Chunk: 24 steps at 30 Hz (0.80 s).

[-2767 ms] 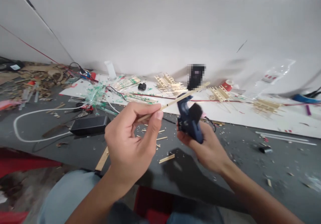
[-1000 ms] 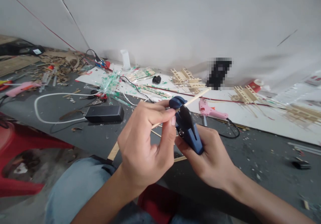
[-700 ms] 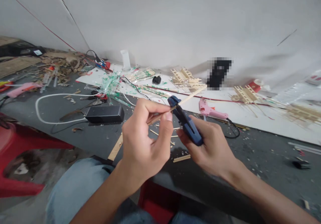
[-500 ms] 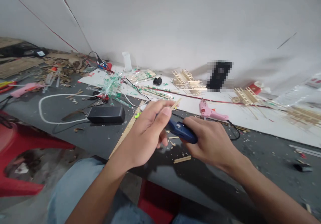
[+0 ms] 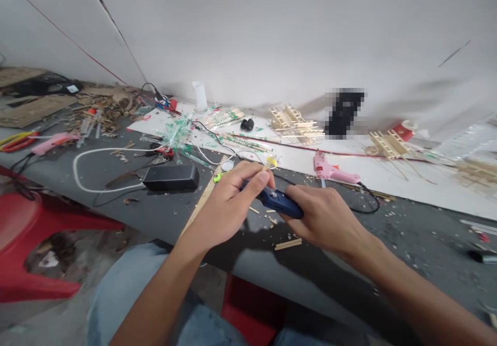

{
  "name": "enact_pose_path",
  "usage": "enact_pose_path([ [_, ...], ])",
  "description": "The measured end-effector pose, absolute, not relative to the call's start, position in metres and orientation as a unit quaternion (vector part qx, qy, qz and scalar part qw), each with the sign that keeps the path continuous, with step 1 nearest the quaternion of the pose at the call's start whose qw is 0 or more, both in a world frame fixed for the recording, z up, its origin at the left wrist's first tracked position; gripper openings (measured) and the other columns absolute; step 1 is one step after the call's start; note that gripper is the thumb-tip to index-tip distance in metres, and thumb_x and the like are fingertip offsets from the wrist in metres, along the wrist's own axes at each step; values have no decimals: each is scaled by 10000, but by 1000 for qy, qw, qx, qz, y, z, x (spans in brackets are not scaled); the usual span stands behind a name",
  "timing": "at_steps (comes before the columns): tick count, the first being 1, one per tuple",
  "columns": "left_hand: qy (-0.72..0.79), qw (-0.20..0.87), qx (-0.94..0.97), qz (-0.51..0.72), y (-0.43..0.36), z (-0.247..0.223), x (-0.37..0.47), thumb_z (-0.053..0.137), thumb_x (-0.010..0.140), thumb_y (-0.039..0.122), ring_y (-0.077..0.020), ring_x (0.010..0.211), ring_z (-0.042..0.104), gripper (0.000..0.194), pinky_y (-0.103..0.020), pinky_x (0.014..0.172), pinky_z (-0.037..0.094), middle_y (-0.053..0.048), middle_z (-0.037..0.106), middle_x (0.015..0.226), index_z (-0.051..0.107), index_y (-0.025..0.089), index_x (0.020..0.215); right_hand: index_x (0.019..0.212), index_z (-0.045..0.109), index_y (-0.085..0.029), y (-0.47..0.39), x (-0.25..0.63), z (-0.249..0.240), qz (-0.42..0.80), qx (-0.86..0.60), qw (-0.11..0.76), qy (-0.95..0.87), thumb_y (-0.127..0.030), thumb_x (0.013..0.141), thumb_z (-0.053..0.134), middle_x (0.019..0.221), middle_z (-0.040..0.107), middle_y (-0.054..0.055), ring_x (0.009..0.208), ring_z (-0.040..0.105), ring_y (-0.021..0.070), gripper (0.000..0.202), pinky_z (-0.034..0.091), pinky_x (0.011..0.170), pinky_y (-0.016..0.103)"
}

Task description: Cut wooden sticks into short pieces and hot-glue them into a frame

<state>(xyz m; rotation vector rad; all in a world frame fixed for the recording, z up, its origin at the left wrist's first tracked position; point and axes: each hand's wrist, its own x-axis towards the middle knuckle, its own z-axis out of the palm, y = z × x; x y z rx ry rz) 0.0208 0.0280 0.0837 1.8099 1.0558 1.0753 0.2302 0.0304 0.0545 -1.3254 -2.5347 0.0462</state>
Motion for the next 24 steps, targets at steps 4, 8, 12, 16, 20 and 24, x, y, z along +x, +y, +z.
enact_pose_path([
  [4,434,365,656,498,30,86,10,522,1020,484,-102,413,264,299,-260,407,216,69,318,525,644,259,866,797,588,-211,28,252,70,-18,-527,128,-840,-503,931,534,741,688,65,612,596,224,325,272,574,322],
  [8,469,374,676,429,29,75,12,535,1010,481,-105,494,327,316,-260,460,225,51,407,597,670,225,882,1133,668,-281,18,321,63,-61,-639,104,-760,-641,905,533,977,752,86,813,680,341,447,400,609,379],
  [12,410,529,648,363,25,53,39,447,1047,427,-121,616,396,312,-262,577,278,37,447,676,662,202,1017,1254,641,-285,-2,402,17,-42,-719,75,-690,-766,889,440,1047,756,130,870,705,420,636,512,658,491],
  [16,330,658,555,388,27,32,67,477,1002,373,-129,611,308,235,-281,610,238,48,354,658,606,182,955,1355,592,-186,-15,444,-24,-48,-725,49,-685,-773,884,444,1067,728,206,917,703,473,766,548,746,572],
  [20,318,687,532,380,31,15,75,473,956,388,-137,606,264,251,-296,617,211,44,331,648,568,179,855,1408,554,-202,-18,436,-17,-64,-669,116,-732,-707,912,458,1244,666,216,1163,621,487,714,448,1020,645],
  [24,312,701,522,372,29,3,72,520,922,429,-137,606,241,282,-301,618,198,45,317,645,536,183,786,1293,639,-232,-15,374,20,24,-630,329,-703,-531,974,505,1026,714,115,982,680,312,457,532,902,452],
])
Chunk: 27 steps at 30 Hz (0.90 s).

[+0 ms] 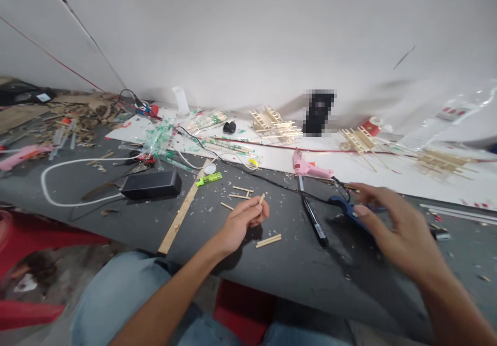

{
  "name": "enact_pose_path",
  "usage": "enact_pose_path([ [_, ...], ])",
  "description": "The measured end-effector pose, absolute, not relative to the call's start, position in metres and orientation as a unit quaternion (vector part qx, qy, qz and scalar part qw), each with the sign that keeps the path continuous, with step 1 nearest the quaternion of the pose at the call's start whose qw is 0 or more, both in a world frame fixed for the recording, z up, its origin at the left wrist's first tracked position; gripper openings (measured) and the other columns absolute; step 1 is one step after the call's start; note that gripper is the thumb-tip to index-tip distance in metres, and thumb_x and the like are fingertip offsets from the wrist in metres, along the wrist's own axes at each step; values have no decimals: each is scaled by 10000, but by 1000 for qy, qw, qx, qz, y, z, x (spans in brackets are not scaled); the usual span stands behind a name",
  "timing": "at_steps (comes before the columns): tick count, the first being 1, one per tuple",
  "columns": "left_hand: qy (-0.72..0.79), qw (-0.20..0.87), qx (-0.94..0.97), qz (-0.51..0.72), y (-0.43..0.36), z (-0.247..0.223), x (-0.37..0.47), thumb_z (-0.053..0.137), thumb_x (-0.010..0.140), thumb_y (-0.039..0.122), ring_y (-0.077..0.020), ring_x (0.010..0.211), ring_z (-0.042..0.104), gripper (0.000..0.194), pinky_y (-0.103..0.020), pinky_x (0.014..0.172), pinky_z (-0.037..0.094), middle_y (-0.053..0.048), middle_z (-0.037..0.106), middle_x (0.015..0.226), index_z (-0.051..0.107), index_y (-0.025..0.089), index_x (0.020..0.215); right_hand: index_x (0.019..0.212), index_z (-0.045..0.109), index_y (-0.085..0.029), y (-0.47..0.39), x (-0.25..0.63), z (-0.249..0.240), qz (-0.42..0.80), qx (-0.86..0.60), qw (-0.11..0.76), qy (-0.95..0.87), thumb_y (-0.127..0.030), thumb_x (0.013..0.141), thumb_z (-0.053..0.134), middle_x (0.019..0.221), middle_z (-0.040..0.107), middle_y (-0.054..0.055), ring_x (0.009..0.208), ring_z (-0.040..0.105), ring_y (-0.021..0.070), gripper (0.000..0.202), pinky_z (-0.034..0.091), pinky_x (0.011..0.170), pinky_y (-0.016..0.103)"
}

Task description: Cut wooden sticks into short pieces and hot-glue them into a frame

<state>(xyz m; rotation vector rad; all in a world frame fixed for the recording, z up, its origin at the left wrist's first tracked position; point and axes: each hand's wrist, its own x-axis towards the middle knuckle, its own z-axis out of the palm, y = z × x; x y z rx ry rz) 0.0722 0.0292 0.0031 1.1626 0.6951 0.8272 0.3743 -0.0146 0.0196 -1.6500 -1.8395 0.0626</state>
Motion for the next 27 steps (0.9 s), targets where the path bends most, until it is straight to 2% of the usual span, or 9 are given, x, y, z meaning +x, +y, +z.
enact_pose_path([
  [2,305,709,519,367,27,-1,71,519,928,467,-136,613,242,332,-304,623,206,40,324,663,519,183,757,1239,678,-231,-8,330,31,185,-577,342,-718,-466,975,566,864,704,48,753,654,204,371,528,717,329],
  [5,289,719,511,372,24,-5,71,455,940,574,-145,646,269,423,-309,650,253,19,370,724,519,184,788,1179,719,-202,5,274,31,335,-498,344,-722,-414,964,602,799,690,20,695,598,163,324,476,640,279],
  [7,279,724,503,380,24,-8,71,434,931,629,-150,679,295,455,-306,680,290,4,410,791,523,187,866,1120,753,-208,13,254,26,381,-461,354,-719,-372,961,619,858,727,28,724,601,160,265,459,650,274],
  [9,273,726,499,386,22,-10,71,437,935,649,-150,704,314,461,-300,704,312,6,414,822,510,194,922,1015,786,-216,18,246,21,396,-440,369,-716,-334,954,637,878,747,32,735,608,156,199,451,663,272],
  [13,267,724,502,390,17,-14,72,439,971,648,-156,773,408,434,-296,766,357,8,451,862,456,214,957,891,790,-206,20,246,15,372,-414,377,-740,-259,920,672,777,722,20,688,609,140,133,438,636,252],
  [20,269,717,518,380,12,-22,71,286,1004,716,-198,966,574,541,-345,919,394,-33,618,1027,376,246,1257,884,747,-181,19,246,8,358,-400,331,-776,-117,871,618,717,707,-3,596,565,110,144,398,578,230],
  [23,248,717,528,381,12,-25,71,253,996,738,-208,982,590,572,-352,918,390,-49,645,1057,333,252,1286,955,736,-188,21,251,8,360,-367,306,-801,-138,880,639,790,723,6,658,583,122,132,430,641,238],
  [27,209,736,514,388,11,-25,73,269,999,730,-193,965,568,549,-344,907,384,-57,625,1112,335,254,1265,1010,704,-194,26,258,14,347,-310,284,-838,-189,960,621,867,728,18,748,614,129,97,453,711,236],
])
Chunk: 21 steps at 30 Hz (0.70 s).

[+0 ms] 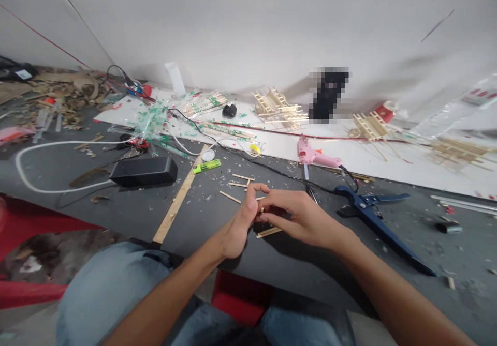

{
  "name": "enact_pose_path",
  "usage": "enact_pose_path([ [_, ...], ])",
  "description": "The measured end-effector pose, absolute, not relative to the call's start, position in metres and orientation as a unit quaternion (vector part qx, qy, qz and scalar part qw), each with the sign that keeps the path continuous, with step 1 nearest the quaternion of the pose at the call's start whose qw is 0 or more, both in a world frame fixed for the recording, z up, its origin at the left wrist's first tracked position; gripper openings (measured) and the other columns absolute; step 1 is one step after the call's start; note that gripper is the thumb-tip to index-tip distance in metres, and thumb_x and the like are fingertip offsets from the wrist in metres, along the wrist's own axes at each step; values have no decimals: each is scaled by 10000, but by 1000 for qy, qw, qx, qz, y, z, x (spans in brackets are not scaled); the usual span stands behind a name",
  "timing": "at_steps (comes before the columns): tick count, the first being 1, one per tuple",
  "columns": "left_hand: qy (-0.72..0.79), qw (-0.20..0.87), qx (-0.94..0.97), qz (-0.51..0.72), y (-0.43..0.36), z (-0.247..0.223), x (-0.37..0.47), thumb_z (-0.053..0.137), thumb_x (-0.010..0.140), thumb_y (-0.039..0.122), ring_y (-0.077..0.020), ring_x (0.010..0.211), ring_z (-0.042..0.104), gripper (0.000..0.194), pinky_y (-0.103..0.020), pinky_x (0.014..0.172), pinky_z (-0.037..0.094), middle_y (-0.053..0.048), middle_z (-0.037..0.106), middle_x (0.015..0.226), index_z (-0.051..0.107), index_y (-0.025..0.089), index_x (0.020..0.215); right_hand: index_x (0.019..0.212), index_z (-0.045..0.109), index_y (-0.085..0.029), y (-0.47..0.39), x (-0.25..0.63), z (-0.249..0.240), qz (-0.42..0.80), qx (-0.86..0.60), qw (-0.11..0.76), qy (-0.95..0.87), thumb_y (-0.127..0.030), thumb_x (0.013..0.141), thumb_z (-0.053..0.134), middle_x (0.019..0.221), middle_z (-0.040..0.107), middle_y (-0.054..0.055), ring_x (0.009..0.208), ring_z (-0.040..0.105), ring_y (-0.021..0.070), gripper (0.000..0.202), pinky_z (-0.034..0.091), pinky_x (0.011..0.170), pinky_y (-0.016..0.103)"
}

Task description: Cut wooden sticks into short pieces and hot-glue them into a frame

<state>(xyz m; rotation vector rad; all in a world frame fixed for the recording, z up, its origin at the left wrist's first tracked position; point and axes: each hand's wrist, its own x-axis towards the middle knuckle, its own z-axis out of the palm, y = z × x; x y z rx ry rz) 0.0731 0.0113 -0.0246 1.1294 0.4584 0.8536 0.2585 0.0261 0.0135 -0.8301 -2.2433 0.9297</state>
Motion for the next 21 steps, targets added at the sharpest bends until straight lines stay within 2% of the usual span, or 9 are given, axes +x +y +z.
enact_pose_path([
  [4,183,762,491,382,12,-14,76,377,1000,667,-175,918,550,524,-337,912,394,-32,601,1041,334,246,1308,908,684,-198,28,267,20,325,-316,304,-838,-213,988,605,791,720,-3,703,636,112,113,449,689,218],
  [6,205,744,518,369,14,-6,76,443,1014,528,-185,959,576,464,-351,939,403,-36,614,1065,323,254,1368,879,687,-202,29,271,22,307,-352,314,-826,-259,990,609,754,712,-5,663,628,116,147,448,666,225],
  [8,274,656,607,355,17,1,75,494,1000,355,-211,1086,591,420,-377,1000,397,-71,632,1193,382,253,1393,870,706,-204,29,275,21,277,-403,325,-810,-301,973,629,759,721,9,656,623,132,162,447,648,242],
  [10,355,506,710,338,21,6,74,557,959,252,-232,1150,595,336,-372,1016,401,-90,660,1249,556,221,1294,860,727,-200,29,278,19,253,-447,334,-790,-318,947,655,771,738,23,659,625,148,163,446,635,255],
  [12,406,396,758,322,25,6,73,611,940,233,-227,1069,644,178,-336,944,438,-76,733,1140,706,191,1084,844,744,-198,29,278,16,261,-470,327,-777,-317,933,663,770,752,26,664,637,155,169,451,635,258],
  [14,429,370,764,308,27,2,74,618,961,260,-204,929,688,161,-304,839,461,-48,783,996,763,190,962,829,757,-199,29,277,12,293,-482,317,-762,-311,917,676,763,758,20,674,648,155,165,457,643,257],
  [18,437,375,762,295,28,-5,75,630,974,275,-180,815,711,180,-268,733,459,-17,808,920,795,205,956,818,772,-195,29,275,6,377,-506,312,-710,-341,878,710,680,731,5,611,632,146,170,463,590,250],
  [21,439,348,778,284,27,-6,76,616,987,266,-171,817,718,193,-255,732,460,-7,811,925,799,210,959,825,777,-181,30,275,2,458,-507,320,-657,-395,832,755,654,723,11,574,639,149,215,501,570,254],
])
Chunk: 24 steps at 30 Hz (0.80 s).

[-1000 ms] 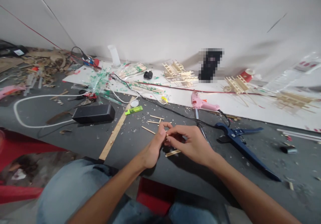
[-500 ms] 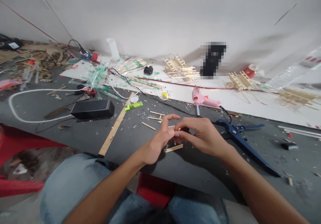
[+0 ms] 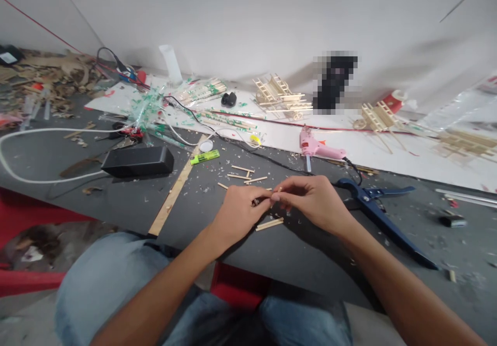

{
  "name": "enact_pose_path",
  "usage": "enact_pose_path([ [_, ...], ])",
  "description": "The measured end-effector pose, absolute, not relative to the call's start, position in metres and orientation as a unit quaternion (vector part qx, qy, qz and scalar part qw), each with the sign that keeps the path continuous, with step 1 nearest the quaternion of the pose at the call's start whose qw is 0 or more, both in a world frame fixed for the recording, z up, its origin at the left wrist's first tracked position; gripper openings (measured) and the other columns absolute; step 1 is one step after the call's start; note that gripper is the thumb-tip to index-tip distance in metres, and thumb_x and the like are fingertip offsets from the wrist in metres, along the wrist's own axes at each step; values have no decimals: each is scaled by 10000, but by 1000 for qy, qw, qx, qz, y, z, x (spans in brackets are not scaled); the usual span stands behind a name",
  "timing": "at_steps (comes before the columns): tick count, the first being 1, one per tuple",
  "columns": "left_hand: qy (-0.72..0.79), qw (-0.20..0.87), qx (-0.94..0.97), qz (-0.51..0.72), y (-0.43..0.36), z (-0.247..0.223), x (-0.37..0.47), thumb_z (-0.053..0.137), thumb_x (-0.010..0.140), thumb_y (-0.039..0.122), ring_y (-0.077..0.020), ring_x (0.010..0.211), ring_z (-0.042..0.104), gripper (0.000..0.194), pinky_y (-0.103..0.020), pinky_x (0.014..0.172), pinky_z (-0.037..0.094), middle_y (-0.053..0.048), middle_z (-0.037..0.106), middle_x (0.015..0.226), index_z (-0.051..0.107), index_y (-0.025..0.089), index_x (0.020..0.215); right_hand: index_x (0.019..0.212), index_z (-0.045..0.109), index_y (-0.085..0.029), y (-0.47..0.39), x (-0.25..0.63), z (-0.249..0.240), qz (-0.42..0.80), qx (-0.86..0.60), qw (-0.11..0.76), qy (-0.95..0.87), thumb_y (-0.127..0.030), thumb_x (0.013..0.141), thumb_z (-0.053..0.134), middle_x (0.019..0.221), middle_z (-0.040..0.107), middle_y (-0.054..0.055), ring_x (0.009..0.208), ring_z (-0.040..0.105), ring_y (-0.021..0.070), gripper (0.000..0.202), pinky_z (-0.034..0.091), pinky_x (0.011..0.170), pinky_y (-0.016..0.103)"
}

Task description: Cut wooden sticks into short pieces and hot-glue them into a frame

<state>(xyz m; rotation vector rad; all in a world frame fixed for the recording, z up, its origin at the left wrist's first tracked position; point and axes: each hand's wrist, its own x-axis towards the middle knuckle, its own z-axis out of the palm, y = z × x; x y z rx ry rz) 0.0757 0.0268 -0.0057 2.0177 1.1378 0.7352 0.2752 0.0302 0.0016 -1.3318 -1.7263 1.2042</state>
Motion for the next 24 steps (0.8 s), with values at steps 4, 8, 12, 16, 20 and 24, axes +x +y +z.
enact_pose_path([
  [4,441,289,808,262,27,-8,76,619,978,238,-187,790,693,194,-275,723,446,-38,790,865,791,182,907,806,788,-175,32,276,-4,494,-504,306,-639,-414,797,783,655,740,29,592,677,165,240,534,582,263],
  [8,430,242,834,248,26,-16,76,592,989,254,-212,804,638,228,-315,763,435,-56,736,803,767,179,864,762,781,-172,33,277,-6,518,-505,288,-628,-443,775,811,651,745,42,599,684,172,273,541,589,268],
  [12,415,205,853,244,25,-19,77,561,1000,246,-224,836,602,235,-343,816,435,-64,698,805,745,168,875,737,782,-180,33,279,-4,510,-508,283,-634,-419,784,805,633,732,28,594,659,158,245,508,578,255],
  [16,402,183,865,237,25,-19,77,538,1016,265,-219,829,585,254,-345,817,434,-60,682,813,727,172,874,724,784,-189,33,282,-3,457,-512,277,-672,-381,824,764,614,716,13,586,634,156,218,471,566,258],
  [20,387,161,879,226,26,-20,76,512,1038,306,-212,812,580,293,-336,797,435,-56,680,812,716,167,879,760,792,-195,31,285,-2,403,-508,258,-717,-363,859,739,646,729,1,614,639,152,202,442,582,251],
  [24,375,161,885,223,26,-19,76,511,1039,299,-219,824,586,286,-340,797,438,-65,683,815,715,156,898,799,795,-195,30,286,-1,372,-480,268,-748,-324,877,730,730,768,4,659,667,156,164,455,621,251],
])
